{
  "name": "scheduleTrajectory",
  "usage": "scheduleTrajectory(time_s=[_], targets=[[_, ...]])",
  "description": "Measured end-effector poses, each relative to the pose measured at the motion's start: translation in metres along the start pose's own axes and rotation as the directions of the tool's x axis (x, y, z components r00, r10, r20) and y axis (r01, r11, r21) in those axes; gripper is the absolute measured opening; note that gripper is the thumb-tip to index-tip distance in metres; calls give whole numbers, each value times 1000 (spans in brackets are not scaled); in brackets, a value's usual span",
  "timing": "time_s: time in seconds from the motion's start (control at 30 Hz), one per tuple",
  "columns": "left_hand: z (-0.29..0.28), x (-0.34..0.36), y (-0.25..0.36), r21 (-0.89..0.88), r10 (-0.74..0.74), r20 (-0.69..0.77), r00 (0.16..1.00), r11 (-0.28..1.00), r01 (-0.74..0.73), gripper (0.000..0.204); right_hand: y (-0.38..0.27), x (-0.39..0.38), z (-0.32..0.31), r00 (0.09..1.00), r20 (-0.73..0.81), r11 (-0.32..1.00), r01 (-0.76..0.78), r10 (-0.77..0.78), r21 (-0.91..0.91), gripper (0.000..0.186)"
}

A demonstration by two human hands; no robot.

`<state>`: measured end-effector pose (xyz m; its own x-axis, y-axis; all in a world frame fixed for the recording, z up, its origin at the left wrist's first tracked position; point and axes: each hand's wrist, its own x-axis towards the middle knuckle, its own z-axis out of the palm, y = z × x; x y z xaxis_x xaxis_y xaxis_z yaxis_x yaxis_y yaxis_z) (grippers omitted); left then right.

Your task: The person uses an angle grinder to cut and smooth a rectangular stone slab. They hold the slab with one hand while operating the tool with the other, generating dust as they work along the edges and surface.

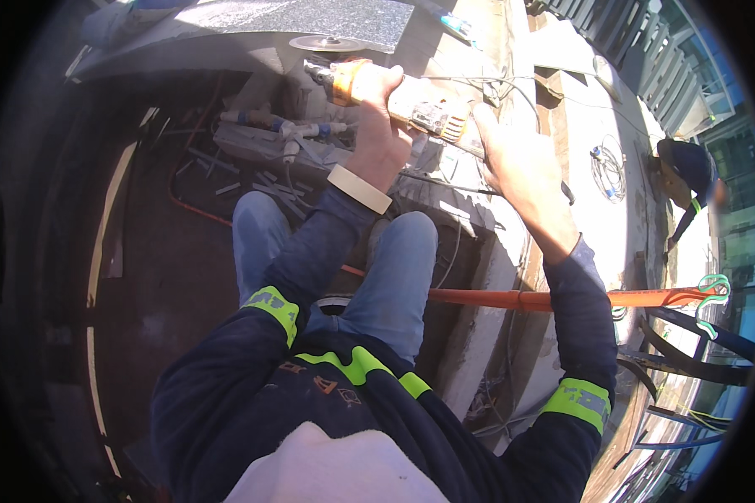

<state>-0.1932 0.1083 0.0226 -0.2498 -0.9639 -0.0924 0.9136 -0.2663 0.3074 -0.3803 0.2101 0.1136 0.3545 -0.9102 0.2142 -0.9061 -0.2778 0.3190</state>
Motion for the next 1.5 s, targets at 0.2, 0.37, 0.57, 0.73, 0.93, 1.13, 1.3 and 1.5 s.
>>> scheduleTrajectory(time_s=[0.2,0.37,0.57,0.73,0.93,1.13,1.3,1.5], targets=[[-3,4,-5,17,16,-23,1000,1000,-15,27,3,1,3,1000,-27,1000,3,-3,4,61],[-6,7,-4,4,45,-2,999,999,-45,30,3,5,12,1000,-30,1000,-2,2,-4,68],[-8,12,12,77,71,-16,997,995,-70,33,-7,20,12,999,-48,997,22,-18,72,79],[-17,23,23,64,79,31,996,995,-81,34,-2,35,27,997,-40,994,70,-67,84,78],[-24,39,40,58,113,-34,993,992,-110,34,-12,55,31,995,-45,991,92,-88,98,74],[-31,48,52,70,28,-51,998,997,-25,33,-15,59,37,989,-102,991,118,-111,63,73],[-24,35,35,22,22,-27,999,1000,-22,30,-6,36,35,957,-234,979,194,-173,69,67],[-7,13,7,41,-25,-41,999,999,27,26,6,5,20,984,-162,991,95,-78,99,51]])
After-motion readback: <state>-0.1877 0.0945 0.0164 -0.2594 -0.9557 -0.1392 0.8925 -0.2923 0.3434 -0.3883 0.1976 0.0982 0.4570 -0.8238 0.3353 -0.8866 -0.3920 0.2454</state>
